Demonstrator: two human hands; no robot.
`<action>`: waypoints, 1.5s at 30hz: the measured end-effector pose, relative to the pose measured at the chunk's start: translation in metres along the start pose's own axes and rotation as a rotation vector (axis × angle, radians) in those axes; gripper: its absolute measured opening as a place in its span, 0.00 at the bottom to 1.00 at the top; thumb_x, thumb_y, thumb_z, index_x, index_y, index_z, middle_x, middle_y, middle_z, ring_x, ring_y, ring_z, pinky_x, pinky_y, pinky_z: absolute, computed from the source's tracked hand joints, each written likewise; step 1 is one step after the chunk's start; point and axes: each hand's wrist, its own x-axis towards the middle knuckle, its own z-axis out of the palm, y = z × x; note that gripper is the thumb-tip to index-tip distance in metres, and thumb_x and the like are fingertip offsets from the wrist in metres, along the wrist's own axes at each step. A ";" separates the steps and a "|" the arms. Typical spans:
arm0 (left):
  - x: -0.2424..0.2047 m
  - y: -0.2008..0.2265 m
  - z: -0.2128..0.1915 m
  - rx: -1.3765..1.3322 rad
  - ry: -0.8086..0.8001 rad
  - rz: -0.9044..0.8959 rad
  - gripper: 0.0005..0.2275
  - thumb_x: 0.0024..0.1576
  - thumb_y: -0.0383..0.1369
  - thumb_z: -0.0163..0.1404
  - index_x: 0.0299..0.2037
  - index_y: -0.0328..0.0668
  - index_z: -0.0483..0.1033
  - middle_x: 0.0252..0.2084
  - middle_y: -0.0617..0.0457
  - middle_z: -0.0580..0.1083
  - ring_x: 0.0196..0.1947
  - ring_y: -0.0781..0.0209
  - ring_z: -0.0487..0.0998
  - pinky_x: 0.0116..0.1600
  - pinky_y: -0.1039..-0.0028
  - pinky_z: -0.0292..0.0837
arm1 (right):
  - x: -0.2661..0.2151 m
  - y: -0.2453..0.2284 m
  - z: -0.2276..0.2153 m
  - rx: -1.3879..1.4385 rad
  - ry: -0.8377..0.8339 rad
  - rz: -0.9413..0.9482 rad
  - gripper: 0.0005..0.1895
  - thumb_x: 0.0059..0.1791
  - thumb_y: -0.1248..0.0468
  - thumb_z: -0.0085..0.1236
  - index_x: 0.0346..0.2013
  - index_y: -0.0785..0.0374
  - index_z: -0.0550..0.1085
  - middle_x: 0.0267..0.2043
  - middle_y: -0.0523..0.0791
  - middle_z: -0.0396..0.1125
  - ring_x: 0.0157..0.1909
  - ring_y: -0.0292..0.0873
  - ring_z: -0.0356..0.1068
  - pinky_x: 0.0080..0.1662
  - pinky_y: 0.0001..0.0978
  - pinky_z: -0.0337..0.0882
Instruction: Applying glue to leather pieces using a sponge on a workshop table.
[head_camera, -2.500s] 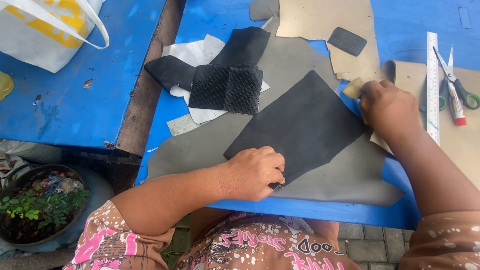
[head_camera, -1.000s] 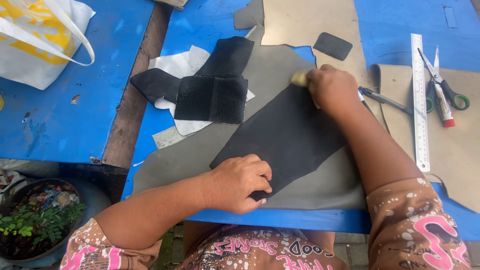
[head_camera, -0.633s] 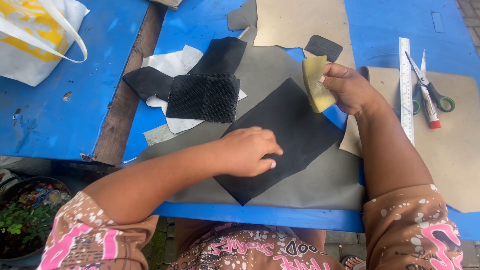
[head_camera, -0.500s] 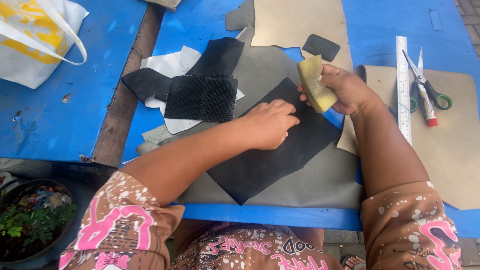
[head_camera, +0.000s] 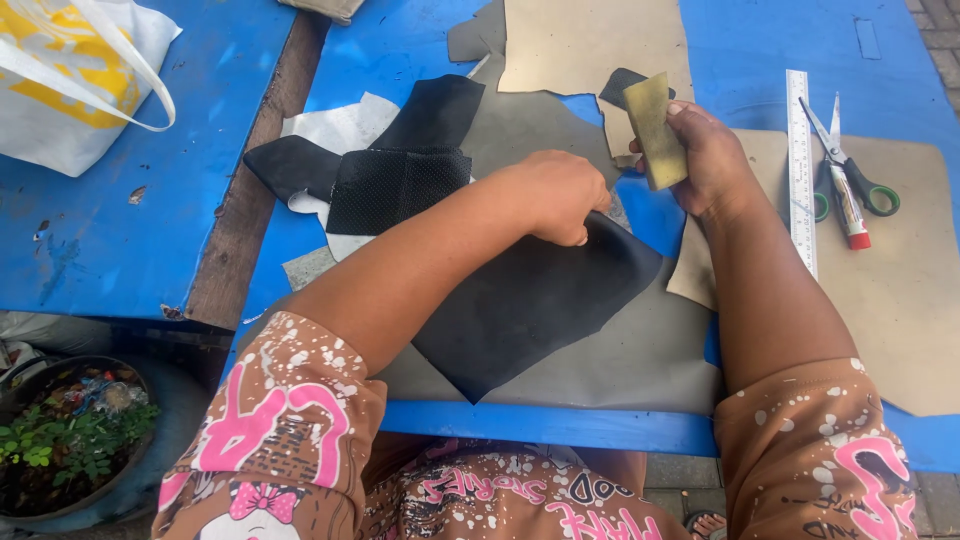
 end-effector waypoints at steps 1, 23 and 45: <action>-0.009 0.003 -0.018 0.002 -0.002 0.002 0.16 0.46 0.37 0.60 0.47 0.53 0.85 0.37 0.51 0.80 0.43 0.43 0.81 0.56 0.49 0.74 | -0.003 -0.008 0.008 0.002 0.002 -0.001 0.20 0.54 0.57 0.51 0.59 0.58 0.70 0.41 0.54 0.74 0.35 0.51 0.80 0.38 0.41 0.82; -0.195 -0.030 0.082 -1.420 0.249 -0.716 0.21 0.54 0.27 0.55 0.57 0.30 0.67 0.30 0.42 0.78 0.19 0.59 0.80 0.22 0.75 0.79 | -0.106 0.001 0.134 -1.151 -0.226 -0.320 0.16 0.45 0.61 0.60 0.48 0.55 0.76 0.35 0.47 0.74 0.41 0.52 0.76 0.43 0.46 0.75; -0.219 -0.012 0.020 -0.556 0.137 -0.706 0.43 0.52 0.32 0.53 0.77 0.30 0.41 0.28 0.45 0.80 0.38 0.43 0.82 0.44 0.57 0.75 | -0.133 -0.003 0.161 -1.541 -0.526 -0.210 0.10 0.44 0.59 0.62 0.39 0.53 0.76 0.37 0.46 0.76 0.45 0.56 0.78 0.48 0.50 0.78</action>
